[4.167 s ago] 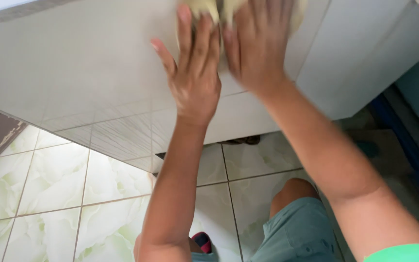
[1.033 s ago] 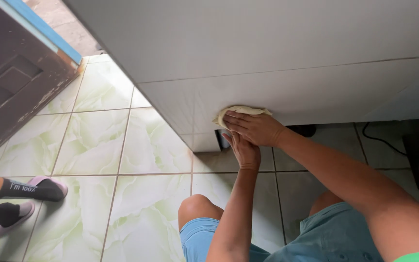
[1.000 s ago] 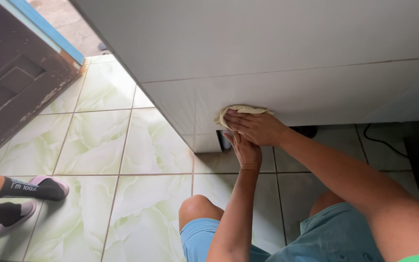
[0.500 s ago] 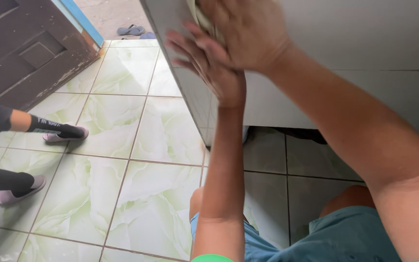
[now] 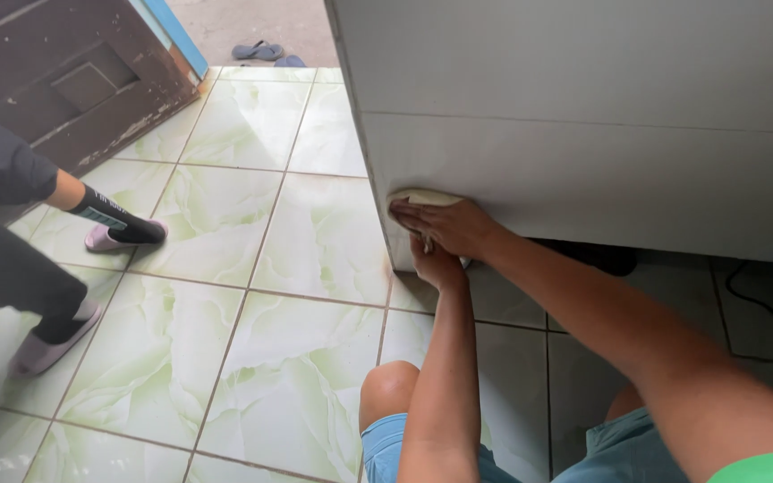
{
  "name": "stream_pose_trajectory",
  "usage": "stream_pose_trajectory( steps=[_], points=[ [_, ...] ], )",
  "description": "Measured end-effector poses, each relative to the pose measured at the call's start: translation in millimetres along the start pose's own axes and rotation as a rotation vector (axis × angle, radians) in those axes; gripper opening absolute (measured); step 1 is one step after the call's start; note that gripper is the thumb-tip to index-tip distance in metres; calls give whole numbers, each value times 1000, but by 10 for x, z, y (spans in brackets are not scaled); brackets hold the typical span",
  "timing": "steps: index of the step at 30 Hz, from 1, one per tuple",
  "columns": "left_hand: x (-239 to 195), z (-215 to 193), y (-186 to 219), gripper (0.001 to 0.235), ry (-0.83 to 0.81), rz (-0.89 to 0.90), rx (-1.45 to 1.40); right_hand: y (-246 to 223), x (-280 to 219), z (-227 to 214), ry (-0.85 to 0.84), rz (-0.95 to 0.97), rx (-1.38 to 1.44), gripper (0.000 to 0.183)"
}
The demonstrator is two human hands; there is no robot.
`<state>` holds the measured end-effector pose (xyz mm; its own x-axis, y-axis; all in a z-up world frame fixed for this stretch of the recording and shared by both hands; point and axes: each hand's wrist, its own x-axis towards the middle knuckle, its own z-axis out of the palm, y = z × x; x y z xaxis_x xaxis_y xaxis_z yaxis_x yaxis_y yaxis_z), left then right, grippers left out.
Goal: The recorder uses a cloth to wipe down a white countertop and the faces of the cabinets below it.
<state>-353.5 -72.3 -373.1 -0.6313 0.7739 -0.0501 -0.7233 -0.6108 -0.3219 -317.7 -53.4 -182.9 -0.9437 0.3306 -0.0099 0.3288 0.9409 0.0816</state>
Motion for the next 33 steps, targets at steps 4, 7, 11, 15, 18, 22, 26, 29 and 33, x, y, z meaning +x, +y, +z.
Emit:
stream_pose_trajectory(
  steps=[4, 7, 11, 15, 18, 22, 26, 29, 33],
  points=[
    [8, 991, -263, 43, 236, 613, 1165, 108, 83, -523, 224, -25, -207, 62],
    [-223, 1872, -446, 46, -7, 835, 1369, 226, 172, -1063, 545, -68, -388, 58],
    [-414, 2836, -543, 50, -317, 1003, 1545, 302, 111, -1789, 742, -6, -357, 55],
    [-166, 2256, -481, 48, -363, 1135, 1705, 352, 73, -1489, 786, -7, -514, 53],
    [-12, 1483, -384, 40, -303, 1136, 1702, 353, 16, -908, 661, -65, -469, 51],
    [-138, 681, -289, 34, -189, 1013, 1683, 289, -141, -125, 594, -121, -429, 52],
    [-229, -215, -274, 25, -19, 777, 1616, 336, -329, 437, 509, -135, -227, 52],
    [-304, -341, -404, 18, 87, 558, 1316, 356, -478, 488, 444, -141, -224, 52],
    [-560, 540, -775, 18, -21, 549, 1302, 505, -624, -9, 292, -6, 4, 50]
  ],
)
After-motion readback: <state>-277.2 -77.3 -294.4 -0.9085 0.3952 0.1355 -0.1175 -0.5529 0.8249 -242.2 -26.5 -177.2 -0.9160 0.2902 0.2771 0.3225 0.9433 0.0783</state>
